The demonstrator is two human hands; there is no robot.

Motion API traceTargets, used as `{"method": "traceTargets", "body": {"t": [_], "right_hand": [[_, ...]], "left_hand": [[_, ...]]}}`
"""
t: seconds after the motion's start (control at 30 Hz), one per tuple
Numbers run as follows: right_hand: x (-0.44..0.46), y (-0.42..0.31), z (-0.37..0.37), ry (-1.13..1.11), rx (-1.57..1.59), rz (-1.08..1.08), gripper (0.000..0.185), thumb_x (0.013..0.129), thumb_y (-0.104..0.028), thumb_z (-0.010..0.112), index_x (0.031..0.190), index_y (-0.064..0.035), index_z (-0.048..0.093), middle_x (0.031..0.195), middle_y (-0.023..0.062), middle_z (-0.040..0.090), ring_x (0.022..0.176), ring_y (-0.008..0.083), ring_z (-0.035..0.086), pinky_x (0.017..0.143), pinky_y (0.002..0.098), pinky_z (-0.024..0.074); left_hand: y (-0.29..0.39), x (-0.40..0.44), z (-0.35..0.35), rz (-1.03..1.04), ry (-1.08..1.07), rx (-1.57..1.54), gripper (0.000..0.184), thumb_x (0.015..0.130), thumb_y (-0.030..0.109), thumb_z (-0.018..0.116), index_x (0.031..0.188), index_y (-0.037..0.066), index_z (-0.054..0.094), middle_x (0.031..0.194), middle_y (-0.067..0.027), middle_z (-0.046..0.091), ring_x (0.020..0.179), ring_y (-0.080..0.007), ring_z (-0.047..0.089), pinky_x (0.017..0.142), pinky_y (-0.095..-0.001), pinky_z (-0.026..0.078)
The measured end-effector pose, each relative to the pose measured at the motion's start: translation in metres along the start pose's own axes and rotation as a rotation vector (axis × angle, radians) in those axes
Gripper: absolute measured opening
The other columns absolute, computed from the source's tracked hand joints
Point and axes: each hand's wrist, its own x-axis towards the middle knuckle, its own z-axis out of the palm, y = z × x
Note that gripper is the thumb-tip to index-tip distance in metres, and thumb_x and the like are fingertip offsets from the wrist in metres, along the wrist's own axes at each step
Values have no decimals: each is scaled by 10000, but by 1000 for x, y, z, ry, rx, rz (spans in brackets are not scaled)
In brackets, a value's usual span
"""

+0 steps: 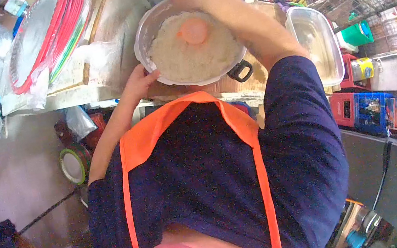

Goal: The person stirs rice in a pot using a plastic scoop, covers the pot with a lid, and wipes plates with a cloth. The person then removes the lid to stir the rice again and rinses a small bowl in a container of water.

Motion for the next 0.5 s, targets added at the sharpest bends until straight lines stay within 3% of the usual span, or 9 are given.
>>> {"method": "traceTargets", "body": {"t": [0.07, 0.13, 0.2, 0.27, 0.37, 0.43, 0.5], "right_hand": [[-2, -27, 40, -198, -48, -268, 197, 761, -258, 531, 828, -117, 650, 847, 90, 620, 779, 240, 605, 662, 394, 473], [-2, -32, 109, -164, -106, -308, 203, 770, -254, 525, 833, -116, 660, 851, 86, 629, 779, 235, 605, 669, 380, 470], [-2, -31, 123, -133, -169, -358, 211, 779, -251, 520, 838, -115, 671, 855, 83, 638, 779, 229, 604, 675, 366, 466], [-3, -28, 112, -418, -425, -208, 208, 760, -267, 549, 814, -112, 676, 838, 63, 639, 785, 226, 603, 671, 341, 453], [-16, -15, 85, -557, -643, -19, 215, 754, -281, 557, 799, -110, 680, 789, 52, 633, 778, 222, 606, 653, 333, 444], [-31, -33, 38, -711, -599, 80, 211, 757, -275, 553, 790, -107, 677, 791, 49, 626, 802, 224, 600, 648, 329, 441], [-45, -36, 23, -862, -548, 189, 208, 759, -268, 548, 781, -104, 675, 793, 45, 620, 827, 225, 594, 642, 325, 438]], "left_hand": [[-3, 9, -7, 22, -53, -93, 397, 774, 207, 615, 1061, -47, 514, 969, -109, 582, 875, -169, 534, 806, -289, 413], [-12, 17, -16, -12, -45, 59, 417, 766, 234, 631, 1054, -43, 513, 967, -113, 580, 862, -176, 535, 792, -302, 420], [-14, 17, -17, -1, -55, 69, 442, 755, 259, 644, 1047, -45, 510, 948, -115, 582, 842, -178, 536, 778, -304, 424], [-13, 19, -19, 12, -56, 78, 469, 744, 284, 657, 1041, -47, 507, 929, -117, 585, 822, -180, 537, 764, -306, 428], [-18, 20, -16, -64, -61, 124, 545, 759, 234, 654, 1177, -26, 418, 1062, -114, 543, 954, -209, 509, 838, -327, 400], [-26, 19, -8, 341, 246, 14, 608, 728, 222, 680, 1200, -32, 393, 1094, -154, 524, 1010, -261, 493, 876, -357, 386], [-9, 14, -16, 315, 180, 161, 635, 716, 217, 687, 1212, -35, 380, 1125, -169, 505, 1053, -270, 471, 902, -365, 370]]}}
